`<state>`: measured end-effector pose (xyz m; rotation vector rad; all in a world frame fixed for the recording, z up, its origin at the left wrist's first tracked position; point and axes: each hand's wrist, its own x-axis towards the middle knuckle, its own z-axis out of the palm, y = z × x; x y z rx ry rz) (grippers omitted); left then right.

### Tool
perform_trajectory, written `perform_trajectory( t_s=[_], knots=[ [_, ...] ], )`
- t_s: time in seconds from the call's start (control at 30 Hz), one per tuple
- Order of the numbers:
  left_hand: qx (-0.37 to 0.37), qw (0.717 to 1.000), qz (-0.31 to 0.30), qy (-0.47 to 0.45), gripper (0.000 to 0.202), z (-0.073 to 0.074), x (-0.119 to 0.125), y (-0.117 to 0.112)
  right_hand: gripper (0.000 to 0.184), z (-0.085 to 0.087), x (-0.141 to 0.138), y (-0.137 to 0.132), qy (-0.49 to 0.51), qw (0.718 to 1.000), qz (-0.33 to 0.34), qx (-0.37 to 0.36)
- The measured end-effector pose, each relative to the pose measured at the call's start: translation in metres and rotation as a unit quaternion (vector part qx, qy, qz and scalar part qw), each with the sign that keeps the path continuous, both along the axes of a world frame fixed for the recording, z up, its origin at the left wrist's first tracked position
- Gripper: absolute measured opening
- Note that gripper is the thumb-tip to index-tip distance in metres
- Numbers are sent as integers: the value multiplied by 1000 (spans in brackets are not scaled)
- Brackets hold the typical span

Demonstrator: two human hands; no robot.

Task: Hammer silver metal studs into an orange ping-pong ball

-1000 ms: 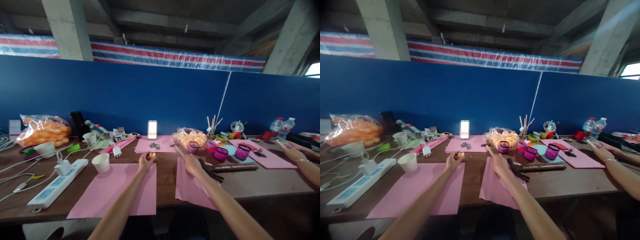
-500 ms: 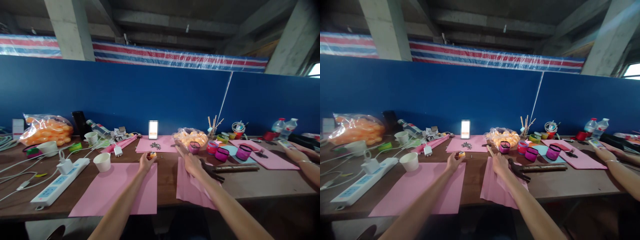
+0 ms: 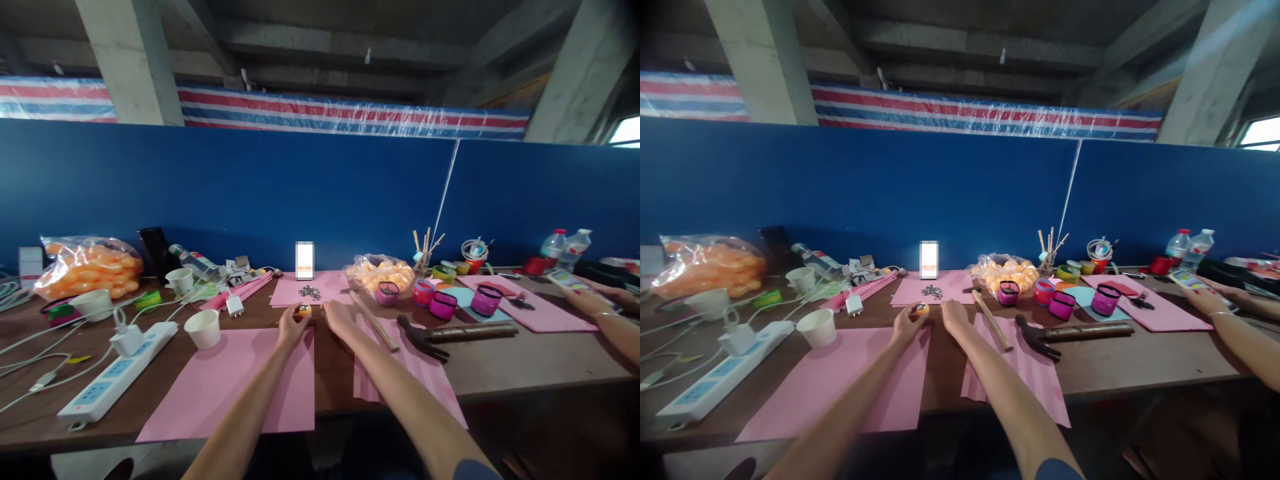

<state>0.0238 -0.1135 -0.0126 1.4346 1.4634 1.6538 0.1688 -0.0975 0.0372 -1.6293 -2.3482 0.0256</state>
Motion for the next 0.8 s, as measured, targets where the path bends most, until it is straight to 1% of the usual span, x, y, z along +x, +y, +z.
perform_trajectory(
  t_s=[0.07, 0.17, 0.27, 0.57, 0.73, 0.8],
  knots=[
    [6, 1000, 0, 3, 40, 1, 0, -1, 22, -8, -5, 2, 4, 1000, -1, 12],
    [8, 1000, 2, 6, 40, 3, 0, -2, 25, -19, -4, 1, 15, 999, -3, 32],
    [7, 1000, 3, 14, 41, 4, 2, -3, 25, -25, -1, 1, 29, 999, 0, 42],
    [-2, 999, -7, 48, 36, 2, -1, -1, 25, -32, 2, 2, 70, 995, 0, 69],
    [11, 999, -14, 46, 34, 1, 0, -1, 18, -30, 3, -3, 85, 992, 16, 87],
    [17, 999, -14, 42, 36, 1, 1, 0, 16, -28, 4, -4, 92, 991, 25, 96]
  ],
)
